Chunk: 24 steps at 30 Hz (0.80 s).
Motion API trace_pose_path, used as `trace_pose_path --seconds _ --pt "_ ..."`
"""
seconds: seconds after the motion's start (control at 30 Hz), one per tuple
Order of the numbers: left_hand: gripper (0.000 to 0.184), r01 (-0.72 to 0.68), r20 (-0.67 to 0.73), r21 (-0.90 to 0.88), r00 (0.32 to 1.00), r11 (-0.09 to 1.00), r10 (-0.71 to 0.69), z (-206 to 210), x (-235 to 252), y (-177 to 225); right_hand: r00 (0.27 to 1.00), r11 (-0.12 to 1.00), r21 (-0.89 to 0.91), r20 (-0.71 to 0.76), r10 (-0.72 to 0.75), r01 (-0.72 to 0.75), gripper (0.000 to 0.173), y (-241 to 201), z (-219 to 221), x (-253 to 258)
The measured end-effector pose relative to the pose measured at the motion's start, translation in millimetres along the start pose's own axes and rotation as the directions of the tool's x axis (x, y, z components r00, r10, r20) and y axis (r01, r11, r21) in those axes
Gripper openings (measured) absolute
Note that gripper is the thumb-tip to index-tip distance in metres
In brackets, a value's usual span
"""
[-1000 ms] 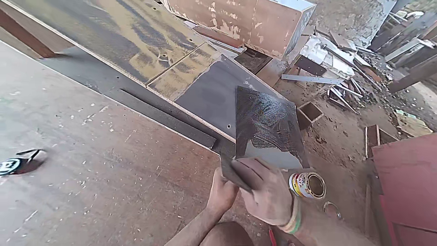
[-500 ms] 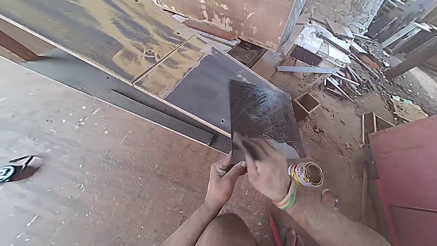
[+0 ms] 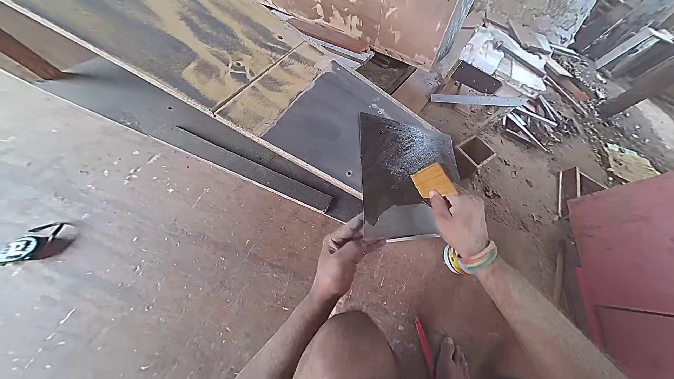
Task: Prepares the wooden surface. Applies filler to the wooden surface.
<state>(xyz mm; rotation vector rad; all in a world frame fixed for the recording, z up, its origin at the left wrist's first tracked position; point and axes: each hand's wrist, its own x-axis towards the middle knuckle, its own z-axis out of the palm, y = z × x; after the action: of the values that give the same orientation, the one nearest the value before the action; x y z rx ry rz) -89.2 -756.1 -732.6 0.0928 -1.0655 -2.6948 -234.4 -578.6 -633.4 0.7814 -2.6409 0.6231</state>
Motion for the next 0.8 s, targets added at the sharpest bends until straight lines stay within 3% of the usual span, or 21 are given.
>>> trace_pose_path --seconds 0.17,0.37,0.53,0.8 --pt "0.05 0.161 -0.001 -0.075 0.987 0.984 -0.162 -10 30 11 0.99 0.99 0.054 -0.054 -0.128 0.131 0.033 -21 7 -16" --pt "0.026 0.267 0.042 -0.186 0.964 0.945 -0.264 -17 45 9 0.956 0.946 0.135 -0.043 -0.291 0.294 0.034 -54 2 -42" --pt "0.032 0.231 -0.02 -0.157 0.971 0.96 -0.237 -2 39 14 0.91 0.903 0.119 -0.029 -0.413 0.413 0.025 -73 -1 -69" --pt "0.03 0.212 -0.109 -0.017 0.971 0.977 -0.212 6 44 22 0.85 0.844 0.11 -0.026 -0.526 0.525 0.027 -71 -4 -82"
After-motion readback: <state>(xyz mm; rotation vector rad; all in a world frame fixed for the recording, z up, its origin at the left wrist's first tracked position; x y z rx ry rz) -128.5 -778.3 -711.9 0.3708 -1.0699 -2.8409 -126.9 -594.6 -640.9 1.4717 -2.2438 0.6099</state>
